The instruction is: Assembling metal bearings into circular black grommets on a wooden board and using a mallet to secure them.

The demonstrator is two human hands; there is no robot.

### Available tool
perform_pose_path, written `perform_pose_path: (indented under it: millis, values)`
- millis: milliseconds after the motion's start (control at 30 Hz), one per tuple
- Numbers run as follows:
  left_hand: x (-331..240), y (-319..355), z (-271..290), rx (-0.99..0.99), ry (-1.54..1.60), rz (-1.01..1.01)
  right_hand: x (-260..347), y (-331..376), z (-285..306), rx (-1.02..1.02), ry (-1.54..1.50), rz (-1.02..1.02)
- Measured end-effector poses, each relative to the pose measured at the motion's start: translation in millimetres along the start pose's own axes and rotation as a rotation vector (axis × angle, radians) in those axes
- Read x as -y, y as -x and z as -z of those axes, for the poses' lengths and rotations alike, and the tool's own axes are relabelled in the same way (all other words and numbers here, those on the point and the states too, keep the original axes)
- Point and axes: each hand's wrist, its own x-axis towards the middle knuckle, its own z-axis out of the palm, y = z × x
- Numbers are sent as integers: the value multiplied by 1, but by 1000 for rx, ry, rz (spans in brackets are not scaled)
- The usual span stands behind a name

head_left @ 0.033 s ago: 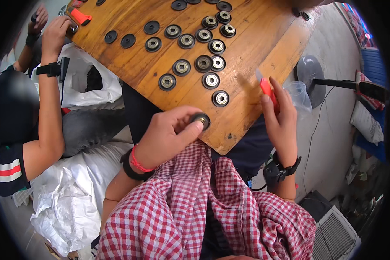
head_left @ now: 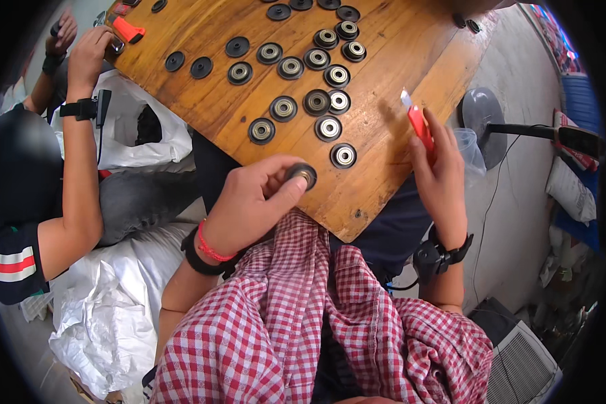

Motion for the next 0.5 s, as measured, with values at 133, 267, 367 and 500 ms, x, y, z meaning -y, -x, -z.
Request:
perform_pose_path:
  millis: [133, 267, 367, 500]
  values:
    - [-36, -24, 21, -87, -424, -62, -19, -70, 7, -84, 158, 174]
    - [-46, -24, 24, -376, -907, -492, -8, -80, 15, -286, 351, 316]
    - [-33, -17, 18, -237, -921, -440, 20, -51, 19, -142, 132, 323]
    - [-38, -15, 5, -59, -1061, -392, 47, -13, 25, 107, 63, 446]
